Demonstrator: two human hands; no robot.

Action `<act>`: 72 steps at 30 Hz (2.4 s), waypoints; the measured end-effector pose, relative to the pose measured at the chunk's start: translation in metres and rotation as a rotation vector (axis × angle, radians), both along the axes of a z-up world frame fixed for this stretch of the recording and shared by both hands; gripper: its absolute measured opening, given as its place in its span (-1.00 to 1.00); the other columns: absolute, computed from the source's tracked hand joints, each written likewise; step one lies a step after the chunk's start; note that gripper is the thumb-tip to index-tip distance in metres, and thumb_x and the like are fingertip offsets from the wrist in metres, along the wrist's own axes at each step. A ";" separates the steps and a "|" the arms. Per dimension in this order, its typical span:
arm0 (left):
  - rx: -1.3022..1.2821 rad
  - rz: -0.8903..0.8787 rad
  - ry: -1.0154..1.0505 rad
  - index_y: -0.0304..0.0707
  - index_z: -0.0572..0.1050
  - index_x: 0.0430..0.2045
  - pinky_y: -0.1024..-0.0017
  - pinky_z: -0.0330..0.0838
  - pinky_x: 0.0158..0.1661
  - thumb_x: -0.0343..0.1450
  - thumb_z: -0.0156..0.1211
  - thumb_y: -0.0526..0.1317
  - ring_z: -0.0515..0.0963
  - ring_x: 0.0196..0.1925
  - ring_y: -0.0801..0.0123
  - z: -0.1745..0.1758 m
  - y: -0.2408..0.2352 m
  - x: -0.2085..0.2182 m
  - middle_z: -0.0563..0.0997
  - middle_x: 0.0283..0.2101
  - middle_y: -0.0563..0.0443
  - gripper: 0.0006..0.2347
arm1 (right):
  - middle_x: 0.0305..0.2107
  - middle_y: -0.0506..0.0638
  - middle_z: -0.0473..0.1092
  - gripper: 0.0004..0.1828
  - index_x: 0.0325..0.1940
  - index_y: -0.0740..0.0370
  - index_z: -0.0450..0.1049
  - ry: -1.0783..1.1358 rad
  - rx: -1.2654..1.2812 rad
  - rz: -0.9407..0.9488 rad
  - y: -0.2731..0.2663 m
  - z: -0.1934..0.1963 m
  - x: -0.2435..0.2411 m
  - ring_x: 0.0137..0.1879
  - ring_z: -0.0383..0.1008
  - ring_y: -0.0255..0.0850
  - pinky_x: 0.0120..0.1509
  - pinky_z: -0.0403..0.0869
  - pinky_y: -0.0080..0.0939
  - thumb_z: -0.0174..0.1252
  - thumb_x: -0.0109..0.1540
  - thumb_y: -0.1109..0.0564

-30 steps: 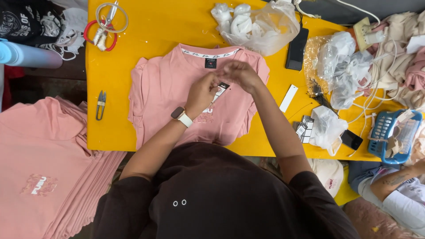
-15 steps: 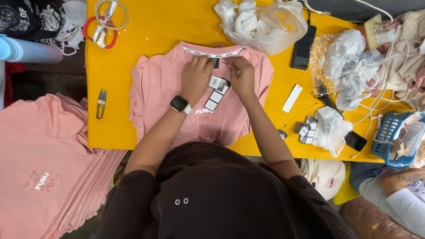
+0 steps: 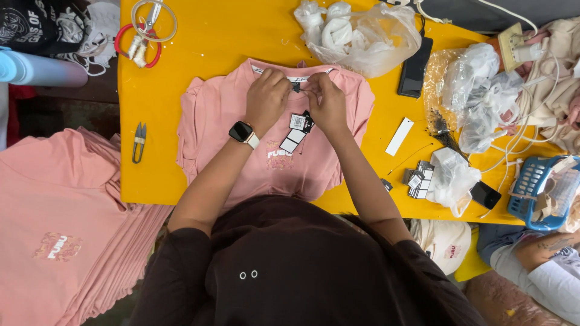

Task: The person attaches tags to the neck area of pink t-shirts on a yellow table. They repeatedly pick up a shirt, attach a tag, and then move the shirt to a stack on the left side of the table.

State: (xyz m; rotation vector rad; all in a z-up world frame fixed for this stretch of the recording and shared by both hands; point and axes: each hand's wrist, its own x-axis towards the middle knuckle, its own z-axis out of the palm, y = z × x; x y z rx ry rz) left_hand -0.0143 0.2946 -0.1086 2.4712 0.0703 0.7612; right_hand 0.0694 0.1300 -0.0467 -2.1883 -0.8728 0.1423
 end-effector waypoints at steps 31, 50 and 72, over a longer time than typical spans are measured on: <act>0.315 -0.349 -0.020 -0.02 0.47 -0.36 0.46 0.32 -0.07 0.47 0.02 -0.25 0.46 -0.03 0.41 0.059 -0.078 -0.057 0.50 -0.26 0.21 -0.93 | -0.14 0.06 0.22 -0.48 -0.04 0.10 0.28 0.018 -0.296 0.291 0.010 0.019 0.019 -0.03 0.48 0.31 -0.02 0.51 0.30 0.40 0.04 0.25; -0.902 -0.039 0.156 -0.14 0.58 -0.25 0.41 0.57 -0.37 0.41 0.22 -0.38 0.66 -0.31 0.19 0.011 -0.051 -0.046 0.57 -0.37 0.02 -0.88 | -0.38 -0.04 0.51 -0.91 -0.19 0.06 0.58 0.250 0.047 0.208 0.054 -0.025 0.025 -0.13 0.57 -0.03 0.01 0.51 -0.07 0.29 0.24 0.20; -1.509 0.118 0.058 -0.20 0.56 -0.24 0.75 0.51 -0.44 0.47 0.28 -0.31 0.68 -0.42 0.58 0.006 -0.025 -0.033 0.67 -0.39 0.05 -0.94 | -0.31 0.01 0.38 -0.90 -0.17 0.18 0.55 -0.338 0.155 0.321 0.034 0.011 -0.004 -0.12 0.36 0.03 -0.01 0.40 0.00 0.11 0.35 0.22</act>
